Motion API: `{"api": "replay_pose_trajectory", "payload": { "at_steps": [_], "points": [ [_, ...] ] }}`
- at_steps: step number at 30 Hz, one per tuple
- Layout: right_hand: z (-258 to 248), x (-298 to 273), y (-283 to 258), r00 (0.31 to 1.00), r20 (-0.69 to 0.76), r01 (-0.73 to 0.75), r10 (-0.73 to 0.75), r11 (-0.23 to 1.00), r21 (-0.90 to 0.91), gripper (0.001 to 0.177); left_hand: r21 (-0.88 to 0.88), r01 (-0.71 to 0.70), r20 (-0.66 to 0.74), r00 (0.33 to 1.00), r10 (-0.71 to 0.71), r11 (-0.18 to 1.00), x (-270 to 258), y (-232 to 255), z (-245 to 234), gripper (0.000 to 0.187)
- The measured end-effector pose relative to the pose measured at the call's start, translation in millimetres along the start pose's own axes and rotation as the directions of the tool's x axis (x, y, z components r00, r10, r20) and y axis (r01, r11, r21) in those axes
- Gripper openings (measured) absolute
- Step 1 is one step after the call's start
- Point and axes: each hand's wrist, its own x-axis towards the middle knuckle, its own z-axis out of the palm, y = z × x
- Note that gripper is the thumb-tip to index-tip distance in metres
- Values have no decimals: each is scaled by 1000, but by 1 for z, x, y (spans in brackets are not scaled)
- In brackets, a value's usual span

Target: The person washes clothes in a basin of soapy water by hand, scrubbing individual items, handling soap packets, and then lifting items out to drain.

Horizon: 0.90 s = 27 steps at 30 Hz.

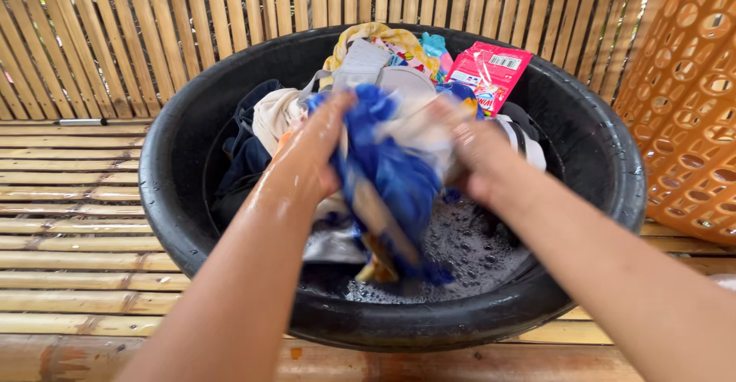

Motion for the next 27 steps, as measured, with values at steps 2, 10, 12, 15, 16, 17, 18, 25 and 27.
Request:
{"api": "replay_pose_trajectory", "payload": {
  "at_steps": [2, 10, 12, 15, 16, 17, 18, 25, 27],
  "points": [
    [-4, -4, -22, 981, -129, 148, -142, 988, 34, 44, 335, -3, -218, 973, 81, 942, -19, 0, -12, 37],
    [27, -1, -98, 956, -27, 265, -292, 900, -347, 41, 79, 285, 52, 956, -290, 955, -21, -5, 30, 91],
    [42, 0, -67, 801, 132, 520, -583, 570, -636, 53, 1, 190, 77, 979, -190, 982, 7, -24, 40, 88],
    [64, -31, 5, 43, 708, 762, -705, -435, -480, 45, -51, 39, -17, 999, -40, 998, 36, -52, 23, 84],
    [67, -37, 13, 43, 708, 761, -705, -436, -480, 45, -42, 25, -61, 998, -28, 999, 42, -58, 14, 82],
    [71, -39, 20, 266, 633, 728, -727, -279, -626, 36, -32, 13, -114, 993, -17, 999, 43, -65, 4, 80],
    [74, -36, 25, 475, 528, 649, -704, -124, -751, 33, -22, 18, -137, 990, -21, 1000, 45, -70, -3, 79],
    [10, 53, 50, 561, 238, 579, -793, 171, -797, 26, 19, 39, -186, 982, -35, 999, 47, -97, 4, 68],
    [-24, 97, 44, 515, 399, 412, -759, -189, -891, 18, 115, 92, -280, 958, -56, 989, 36, -106, 7, 66]
  ]
}}
